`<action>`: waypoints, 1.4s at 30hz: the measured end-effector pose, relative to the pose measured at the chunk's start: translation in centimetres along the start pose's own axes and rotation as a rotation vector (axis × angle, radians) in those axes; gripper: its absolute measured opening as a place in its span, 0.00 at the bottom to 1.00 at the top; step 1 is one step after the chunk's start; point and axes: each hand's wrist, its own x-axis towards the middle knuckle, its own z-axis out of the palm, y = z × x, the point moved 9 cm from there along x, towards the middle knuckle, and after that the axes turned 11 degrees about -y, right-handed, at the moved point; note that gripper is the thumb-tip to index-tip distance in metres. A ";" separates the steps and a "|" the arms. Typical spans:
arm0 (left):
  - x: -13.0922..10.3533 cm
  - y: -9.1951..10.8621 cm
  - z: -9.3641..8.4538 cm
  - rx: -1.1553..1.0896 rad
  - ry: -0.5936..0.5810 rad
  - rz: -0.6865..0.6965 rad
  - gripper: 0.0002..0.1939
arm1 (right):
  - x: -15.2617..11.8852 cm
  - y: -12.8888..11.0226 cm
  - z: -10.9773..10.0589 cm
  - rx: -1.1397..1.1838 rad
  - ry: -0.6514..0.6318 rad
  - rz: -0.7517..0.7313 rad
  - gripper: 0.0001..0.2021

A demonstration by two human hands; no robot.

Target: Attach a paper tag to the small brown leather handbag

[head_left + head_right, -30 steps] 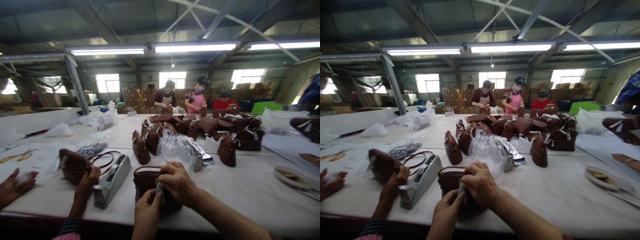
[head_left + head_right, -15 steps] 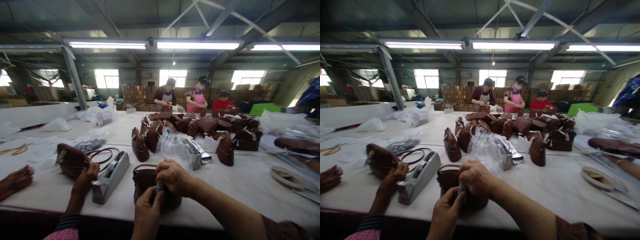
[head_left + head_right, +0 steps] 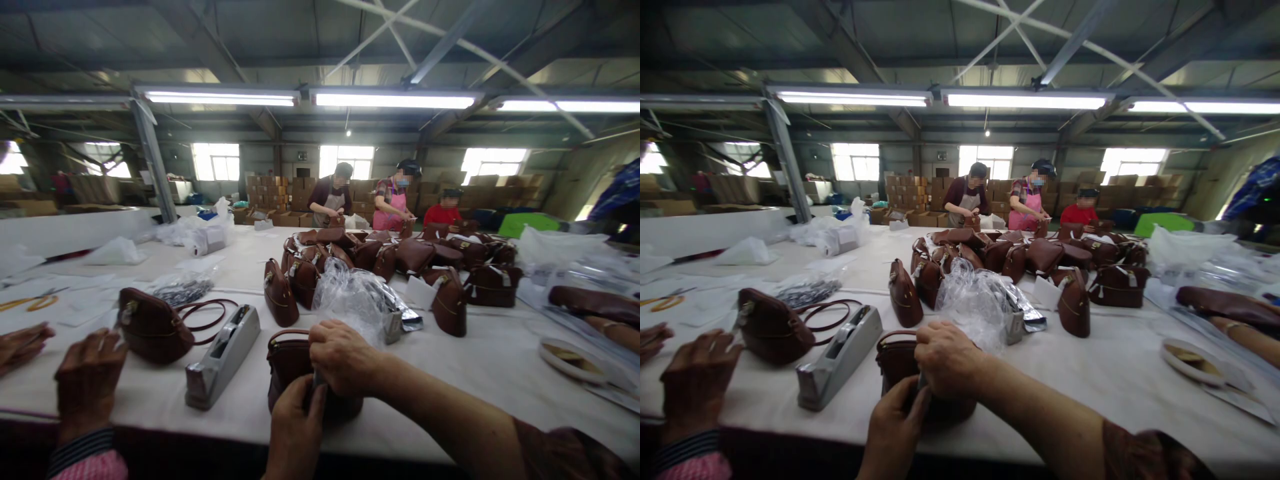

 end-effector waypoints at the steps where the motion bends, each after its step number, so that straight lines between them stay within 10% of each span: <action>1: 0.1 -0.6 0.3 -0.060 -0.040 -0.066 0.16 | 0.0 0.4 -0.2 0.069 0.015 -0.003 0.04; 8: 0.2 -3.4 1.4 -0.439 -0.091 -0.210 0.21 | -1.3 1.5 -1.6 0.384 0.074 -0.149 0.09; 23: 0.5 -1.7 0.8 -0.235 -0.035 -0.233 0.18 | -0.2 1.7 0.3 0.383 0.097 -0.129 0.04; 35: 0.1 1.0 -0.1 0.245 0.086 0.056 0.09 | 1.6 0.0 1.2 0.174 -0.148 0.057 0.04; 42: -0.4 -0.4 0.6 0.348 0.173 0.172 0.09 | 0.8 -0.3 2.1 0.230 -0.006 0.166 0.07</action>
